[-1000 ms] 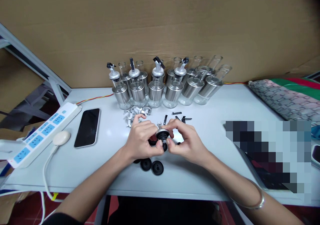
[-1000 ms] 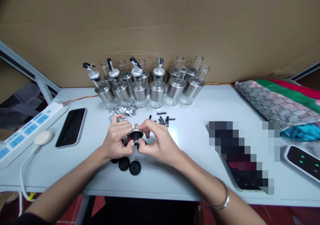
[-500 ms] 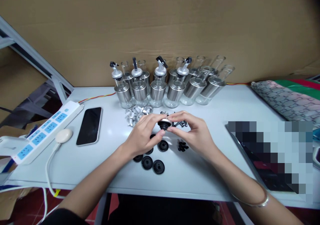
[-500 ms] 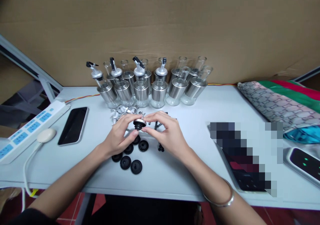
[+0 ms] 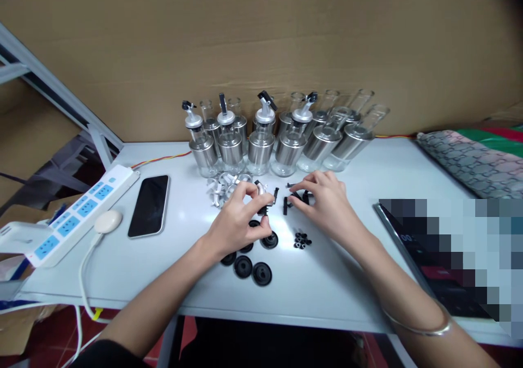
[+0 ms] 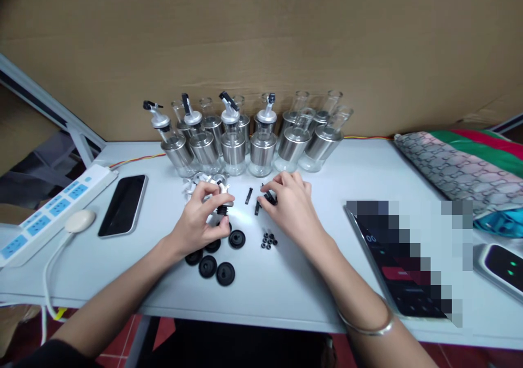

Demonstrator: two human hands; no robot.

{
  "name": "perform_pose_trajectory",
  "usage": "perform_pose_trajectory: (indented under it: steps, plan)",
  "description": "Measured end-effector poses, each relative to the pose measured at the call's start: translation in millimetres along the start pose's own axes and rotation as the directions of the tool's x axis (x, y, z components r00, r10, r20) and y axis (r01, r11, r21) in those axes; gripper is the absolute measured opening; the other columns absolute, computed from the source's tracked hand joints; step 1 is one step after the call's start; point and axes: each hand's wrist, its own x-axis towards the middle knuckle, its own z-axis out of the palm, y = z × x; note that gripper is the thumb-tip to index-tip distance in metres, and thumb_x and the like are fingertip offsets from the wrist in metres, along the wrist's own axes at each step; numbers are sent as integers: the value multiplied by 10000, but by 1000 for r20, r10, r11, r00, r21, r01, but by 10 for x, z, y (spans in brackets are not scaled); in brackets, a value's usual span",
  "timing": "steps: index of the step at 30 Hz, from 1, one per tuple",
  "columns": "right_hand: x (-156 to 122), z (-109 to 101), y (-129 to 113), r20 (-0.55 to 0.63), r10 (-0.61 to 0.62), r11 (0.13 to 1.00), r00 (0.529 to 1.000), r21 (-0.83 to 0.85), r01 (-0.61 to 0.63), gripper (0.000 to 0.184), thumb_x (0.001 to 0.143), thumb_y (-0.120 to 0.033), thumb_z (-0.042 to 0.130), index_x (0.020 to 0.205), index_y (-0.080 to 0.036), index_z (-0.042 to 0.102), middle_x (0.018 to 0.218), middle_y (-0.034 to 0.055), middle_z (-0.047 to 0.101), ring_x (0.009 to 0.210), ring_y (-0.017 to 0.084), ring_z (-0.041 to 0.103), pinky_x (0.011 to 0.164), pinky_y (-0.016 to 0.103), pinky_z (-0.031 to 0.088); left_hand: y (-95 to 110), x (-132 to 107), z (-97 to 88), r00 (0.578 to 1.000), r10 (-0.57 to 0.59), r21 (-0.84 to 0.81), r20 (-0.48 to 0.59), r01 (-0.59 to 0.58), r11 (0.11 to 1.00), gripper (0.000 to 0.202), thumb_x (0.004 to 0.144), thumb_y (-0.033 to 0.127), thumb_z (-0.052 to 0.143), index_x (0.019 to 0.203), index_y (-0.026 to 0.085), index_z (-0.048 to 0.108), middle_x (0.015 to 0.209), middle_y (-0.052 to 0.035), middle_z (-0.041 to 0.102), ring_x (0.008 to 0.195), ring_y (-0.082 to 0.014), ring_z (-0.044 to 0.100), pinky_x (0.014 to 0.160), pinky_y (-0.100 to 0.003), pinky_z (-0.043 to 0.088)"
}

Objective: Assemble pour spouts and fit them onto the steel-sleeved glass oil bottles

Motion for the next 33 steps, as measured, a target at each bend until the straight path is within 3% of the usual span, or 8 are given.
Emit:
perform_pose_trajectory:
  steps: [5,12,18,22,29,33]
  plan:
    - [-27,78,-35,29,14,998,999,-53,-12,112,825,-273,640,818,-190,716,857,100,596,899,301,510,738,431,383,5,-30,7,998,41,-18,43,-40,999,290,696,-3,423,889,173,549,919,-49,377,827,-155,459,712,-271,469]
    - [-31,110,-76,48,0,999,999,-40,2,83,830,-225,637,824,-193,714,854,92,622,885,288,521,730,415,352,31,3,-19,992,54,-15,110,-53,999,255,696,4,404,864,177,485,948,-69,399,885,-179,475,757,-294,476]
    - [-23,81,-112,31,23,1000,999,-7,-23,101,833,-185,616,780,-192,702,830,71,628,860,260,524,736,386,333,28,15,14,998,54,17,34,-55,998,103,842,118,489,905,183,439,914,-57,441,813,-157,502,709,-271,487]
    - [-16,79,-134,53,68,997,996,-28,-66,75,813,-223,649,800,-185,712,848,69,638,890,263,529,744,376,327,3,10,34,998,64,54,-14,-63,997,135,858,108,467,955,190,419,866,-41,515,814,-163,542,725,-280,485]
    - [-9,44,-175,87,72,997,994,3,-72,108,808,-162,628,743,-192,708,814,52,644,860,237,539,736,362,305,-9,2,37,996,71,147,-58,-62,987,140,887,146,460,1022,184,451,801,-15,602,674,-136,555,645,-249,462]
    - [-19,55,-175,75,79,997,994,-30,-77,67,793,-214,668,829,-179,713,868,69,649,897,259,541,739,370,317,-12,1,31,996,77,168,-51,-67,984,174,907,182,464,1080,162,467,806,-24,635,672,-142,576,654,-259,470]
